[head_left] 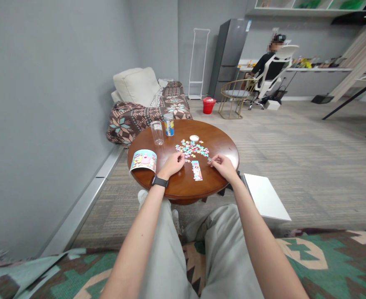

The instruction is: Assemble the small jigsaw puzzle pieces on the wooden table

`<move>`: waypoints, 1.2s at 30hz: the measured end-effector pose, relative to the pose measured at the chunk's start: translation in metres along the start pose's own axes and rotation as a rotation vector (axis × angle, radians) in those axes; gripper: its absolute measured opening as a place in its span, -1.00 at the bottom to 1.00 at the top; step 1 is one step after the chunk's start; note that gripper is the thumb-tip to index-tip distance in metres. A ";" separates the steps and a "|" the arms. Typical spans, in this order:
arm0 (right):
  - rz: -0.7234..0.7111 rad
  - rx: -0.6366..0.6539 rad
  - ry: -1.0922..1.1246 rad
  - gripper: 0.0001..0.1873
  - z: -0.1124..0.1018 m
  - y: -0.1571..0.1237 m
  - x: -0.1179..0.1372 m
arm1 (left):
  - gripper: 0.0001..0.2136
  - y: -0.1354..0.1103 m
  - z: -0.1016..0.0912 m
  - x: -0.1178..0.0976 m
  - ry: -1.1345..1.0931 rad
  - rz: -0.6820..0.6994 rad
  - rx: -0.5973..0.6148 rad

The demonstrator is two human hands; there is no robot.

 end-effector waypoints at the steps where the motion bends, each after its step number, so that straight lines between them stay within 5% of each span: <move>1: -0.008 -0.006 -0.009 -0.83 0.000 0.000 0.001 | -0.93 0.000 0.000 0.000 -0.002 -0.004 0.003; 17: -0.074 -0.013 -0.163 -0.70 -0.004 -0.001 0.005 | -0.90 -0.001 0.001 -0.001 -0.034 -0.003 0.027; 28: -0.007 -0.001 0.051 -0.64 0.001 0.001 -0.001 | -0.90 0.001 0.004 0.005 -0.042 -0.052 0.012; 36: -0.067 -0.004 -0.061 -0.63 -0.001 0.001 0.003 | -0.88 0.001 0.003 0.004 -0.047 -0.050 0.026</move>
Point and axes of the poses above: each hand's wrist, its own y-axis towards the middle knuckle, its own z-axis out of the palm, x = y × z, the point moved 5 cm from there along y, towards the middle knuckle, and after that the axes turned 13 degrees about y, right-handed, at the moved point
